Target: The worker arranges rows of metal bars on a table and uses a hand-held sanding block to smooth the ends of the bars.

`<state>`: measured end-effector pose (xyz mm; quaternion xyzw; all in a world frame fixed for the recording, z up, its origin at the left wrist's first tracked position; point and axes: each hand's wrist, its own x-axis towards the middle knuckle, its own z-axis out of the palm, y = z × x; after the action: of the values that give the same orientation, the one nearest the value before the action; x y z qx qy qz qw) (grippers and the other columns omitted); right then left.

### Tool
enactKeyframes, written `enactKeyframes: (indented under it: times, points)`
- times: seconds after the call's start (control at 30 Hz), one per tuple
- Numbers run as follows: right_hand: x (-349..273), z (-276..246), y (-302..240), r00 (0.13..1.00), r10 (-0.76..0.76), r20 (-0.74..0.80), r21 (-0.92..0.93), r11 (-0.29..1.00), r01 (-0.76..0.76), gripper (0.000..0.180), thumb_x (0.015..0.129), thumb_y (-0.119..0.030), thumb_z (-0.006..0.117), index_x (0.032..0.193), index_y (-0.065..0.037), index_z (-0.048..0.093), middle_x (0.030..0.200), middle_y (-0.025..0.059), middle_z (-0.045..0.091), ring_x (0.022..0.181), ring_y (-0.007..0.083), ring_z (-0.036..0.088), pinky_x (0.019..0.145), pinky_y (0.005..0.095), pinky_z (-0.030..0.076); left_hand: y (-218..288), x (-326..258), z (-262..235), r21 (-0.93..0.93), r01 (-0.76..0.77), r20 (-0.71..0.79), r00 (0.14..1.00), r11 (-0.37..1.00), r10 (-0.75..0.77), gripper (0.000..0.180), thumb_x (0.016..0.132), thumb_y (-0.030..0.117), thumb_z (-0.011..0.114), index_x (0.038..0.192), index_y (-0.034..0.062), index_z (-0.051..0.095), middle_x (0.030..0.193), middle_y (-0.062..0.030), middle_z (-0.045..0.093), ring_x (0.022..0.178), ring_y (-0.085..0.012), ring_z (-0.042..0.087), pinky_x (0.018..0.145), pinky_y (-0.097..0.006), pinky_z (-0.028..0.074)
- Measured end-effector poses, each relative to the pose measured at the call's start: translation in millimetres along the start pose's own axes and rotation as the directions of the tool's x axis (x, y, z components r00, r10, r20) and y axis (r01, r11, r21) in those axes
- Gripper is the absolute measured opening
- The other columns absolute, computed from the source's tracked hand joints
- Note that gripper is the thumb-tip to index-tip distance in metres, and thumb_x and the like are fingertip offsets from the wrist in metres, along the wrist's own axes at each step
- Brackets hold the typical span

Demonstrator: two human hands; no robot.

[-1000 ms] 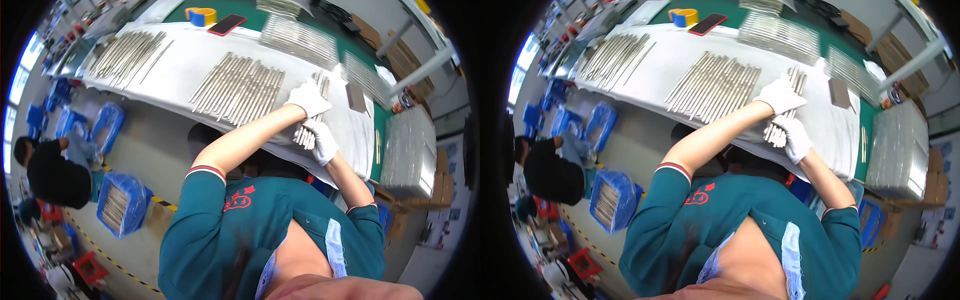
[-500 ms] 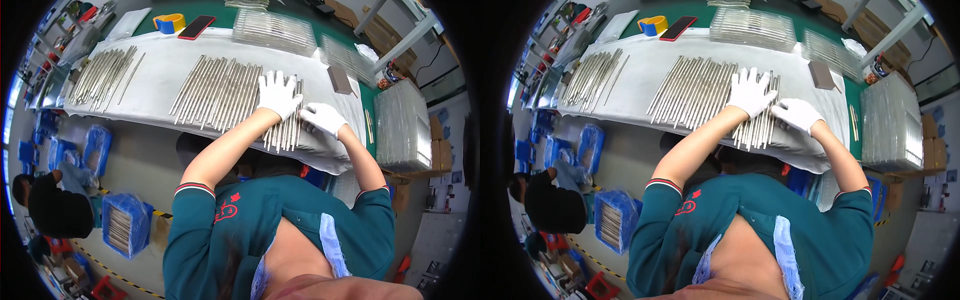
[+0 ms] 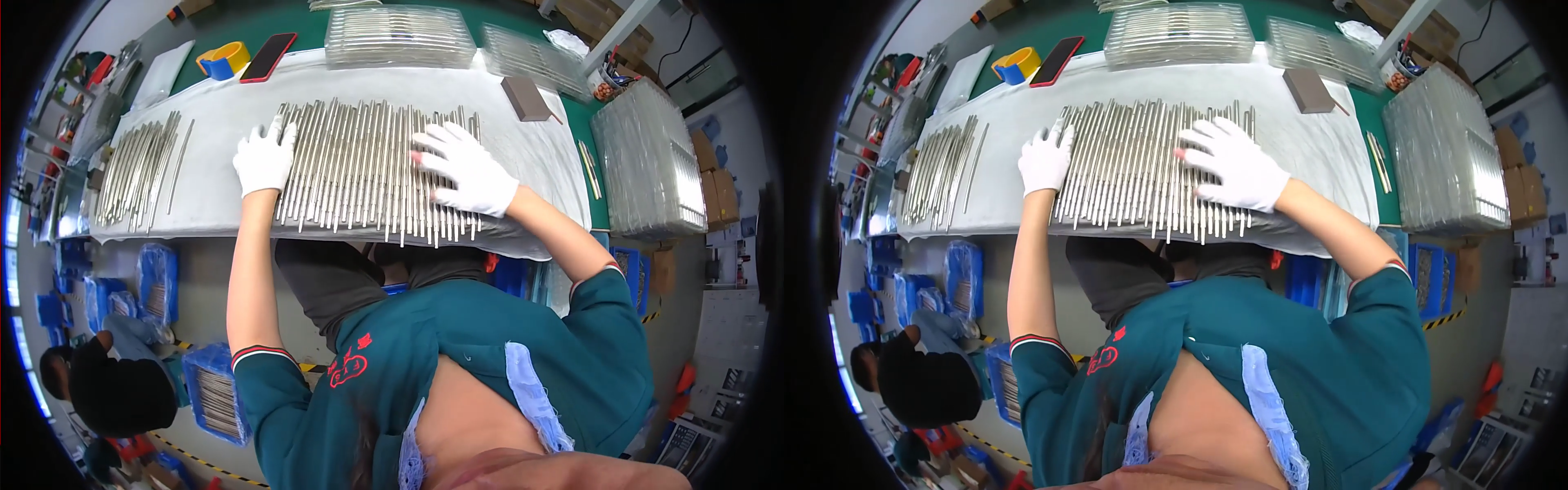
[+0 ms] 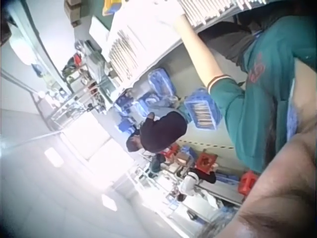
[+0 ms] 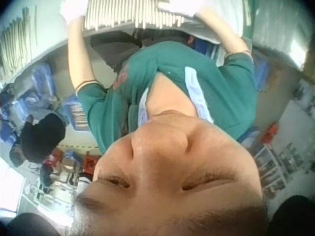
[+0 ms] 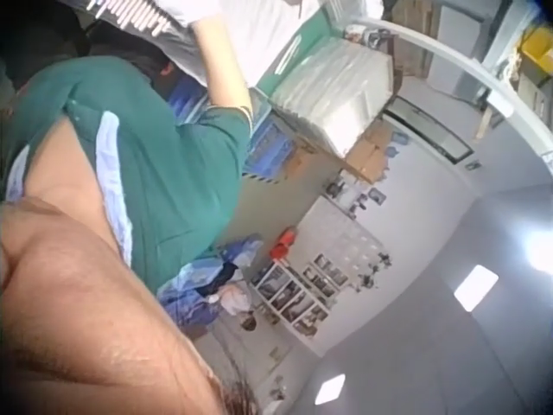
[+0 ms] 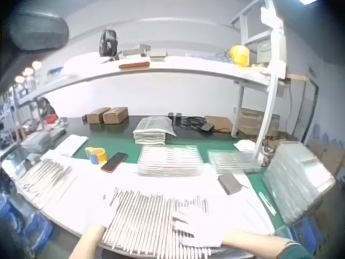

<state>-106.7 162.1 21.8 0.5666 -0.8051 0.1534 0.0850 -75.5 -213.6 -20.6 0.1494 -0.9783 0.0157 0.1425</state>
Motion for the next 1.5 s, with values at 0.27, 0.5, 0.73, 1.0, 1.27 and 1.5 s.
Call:
enactKeyframes:
  times: [0.27, 0.5, 0.73, 1.0, 1.27, 1.5]
  points:
    - [60.0, 39.7, 1.4, 0.975, -0.164, 0.151, -0.085, 0.980, 0.178, 0.058, 0.097, -0.045, 0.056, 0.146, -0.014, 0.055, 0.157, 0.0149, 0.046, 0.147, 0.0319, 0.039, 0.123, 0.0512, 0.023, -5.6, -3.1, 2.6, -0.048, -0.074, -0.075, 0.995, 0.996, 0.070, 0.044, 0.103, 0.048, 0.048, 0.134, 0.0234, 0.068, 0.128, -0.0096, 0.069, 0.103, -0.0371, 0.066, 0.091, -0.048, 0.053]
    - [-25.2, -10.2, 31.7, 0.970, -0.077, 0.230, -0.020, 0.996, 0.084, 0.058, 0.096, -0.043, 0.057, 0.145, -0.014, 0.056, 0.157, 0.0164, 0.046, 0.148, 0.0343, 0.039, 0.125, 0.0532, 0.021, -39.6, 8.3, -11.6, -0.023, -0.337, -0.155, 0.931, 0.941, 0.329, 0.042, 0.104, 0.044, 0.048, 0.133, 0.0196, 0.068, 0.129, -0.0079, 0.069, 0.101, -0.0360, 0.067, 0.088, -0.046, 0.054]
    - [-65.1, -22.5, 52.4, 0.952, -0.013, 0.306, -0.013, 1.000, 0.018, 0.067, 0.100, -0.053, 0.046, 0.148, -0.006, 0.052, 0.159, 0.0188, 0.043, 0.150, 0.0390, 0.035, 0.126, 0.0533, 0.018, 13.0, -15.9, -23.4, -0.092, -0.036, 0.068, 0.997, 0.995, 0.042, 0.071, 0.094, 0.067, 0.054, 0.142, 0.0148, 0.062, 0.140, -0.0130, 0.062, 0.110, -0.0408, 0.065, 0.096, -0.047, 0.054]
    - [-40.4, -13.0, 51.1, 0.948, -0.066, 0.310, -0.015, 0.997, 0.074, 0.073, 0.098, -0.057, 0.045, 0.150, -0.006, 0.050, 0.161, 0.0185, 0.041, 0.152, 0.0379, 0.032, 0.127, 0.0508, 0.017, 65.7, -40.8, -33.6, -0.126, 0.016, 0.048, 0.999, 0.992, -0.010, 0.073, 0.094, 0.066, 0.055, 0.140, 0.0107, 0.063, 0.140, -0.0155, 0.061, 0.104, -0.0417, 0.065, 0.092, -0.048, 0.054]
    - [-20.0, -5.9, 55.8, 0.989, 0.010, 0.146, 0.158, 0.987, -0.033, 0.069, 0.101, -0.052, 0.047, 0.154, -0.007, 0.046, 0.163, 0.0169, 0.038, 0.152, 0.0363, 0.032, 0.127, 0.0478, 0.021, 48.1, -56.3, -40.2, -0.127, -0.134, -0.006, 0.991, 0.983, 0.134, 0.059, 0.099, 0.055, 0.056, 0.139, 0.0116, 0.063, 0.139, -0.0145, 0.061, 0.099, -0.0384, 0.066, 0.087, -0.045, 0.056]
    - [85.7, 23.4, 44.0, 0.996, -0.061, -0.058, 0.238, 0.969, 0.073, 0.071, 0.103, -0.054, 0.048, 0.156, -0.008, 0.041, 0.161, 0.0181, 0.040, 0.150, 0.0363, 0.035, 0.125, 0.0444, 0.027, 40.9, -69.3, -29.9, -0.092, -0.326, 0.111, 0.936, 0.941, 0.335, 0.074, 0.100, 0.063, 0.047, 0.156, 0.0154, 0.045, 0.159, -0.0159, 0.045, 0.146, -0.0383, 0.040, 0.120, -0.062, 0.023]
